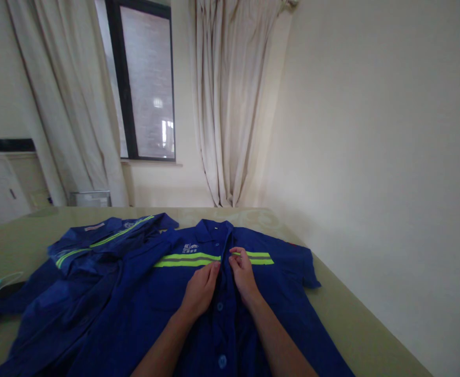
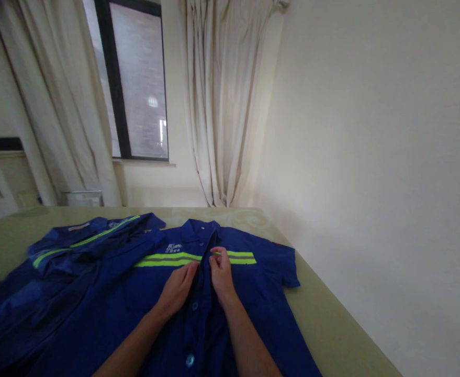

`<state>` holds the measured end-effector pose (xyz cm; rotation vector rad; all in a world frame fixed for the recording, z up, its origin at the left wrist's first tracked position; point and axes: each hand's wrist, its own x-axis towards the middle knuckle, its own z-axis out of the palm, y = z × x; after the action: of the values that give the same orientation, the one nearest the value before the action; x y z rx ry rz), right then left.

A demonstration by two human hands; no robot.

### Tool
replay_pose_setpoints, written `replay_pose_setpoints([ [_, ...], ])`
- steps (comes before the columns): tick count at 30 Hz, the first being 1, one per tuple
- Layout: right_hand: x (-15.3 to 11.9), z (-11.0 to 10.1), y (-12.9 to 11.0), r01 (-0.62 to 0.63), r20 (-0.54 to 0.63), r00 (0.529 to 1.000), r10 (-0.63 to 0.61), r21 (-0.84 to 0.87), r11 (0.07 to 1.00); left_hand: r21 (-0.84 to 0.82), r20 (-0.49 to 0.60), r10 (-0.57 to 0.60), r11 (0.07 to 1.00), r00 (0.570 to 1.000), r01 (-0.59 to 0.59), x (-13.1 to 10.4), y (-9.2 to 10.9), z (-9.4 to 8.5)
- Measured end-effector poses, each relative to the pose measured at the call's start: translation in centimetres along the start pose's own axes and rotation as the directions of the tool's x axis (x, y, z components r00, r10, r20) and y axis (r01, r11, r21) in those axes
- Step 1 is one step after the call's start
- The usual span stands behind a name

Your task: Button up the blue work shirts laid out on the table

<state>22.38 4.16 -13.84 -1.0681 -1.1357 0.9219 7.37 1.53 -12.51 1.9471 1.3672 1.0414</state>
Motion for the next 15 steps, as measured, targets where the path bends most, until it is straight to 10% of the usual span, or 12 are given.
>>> replay_pose_setpoints([
  [5,-0.7,0.1,-0.5,0.194,0.045,0.981,-0.189,-0.323,0.926,-0.164,-0.044,-0.029,0.986,0.999,0.022,0.7,-1.3,0.4],
  [15,-2.0,0.2,-1.4,0.197,-0.025,0.965,-0.263,-0.596,0.779,-0.322,-0.065,-0.041,0.947,0.997,0.018,1.9,-3.4,1.3],
])
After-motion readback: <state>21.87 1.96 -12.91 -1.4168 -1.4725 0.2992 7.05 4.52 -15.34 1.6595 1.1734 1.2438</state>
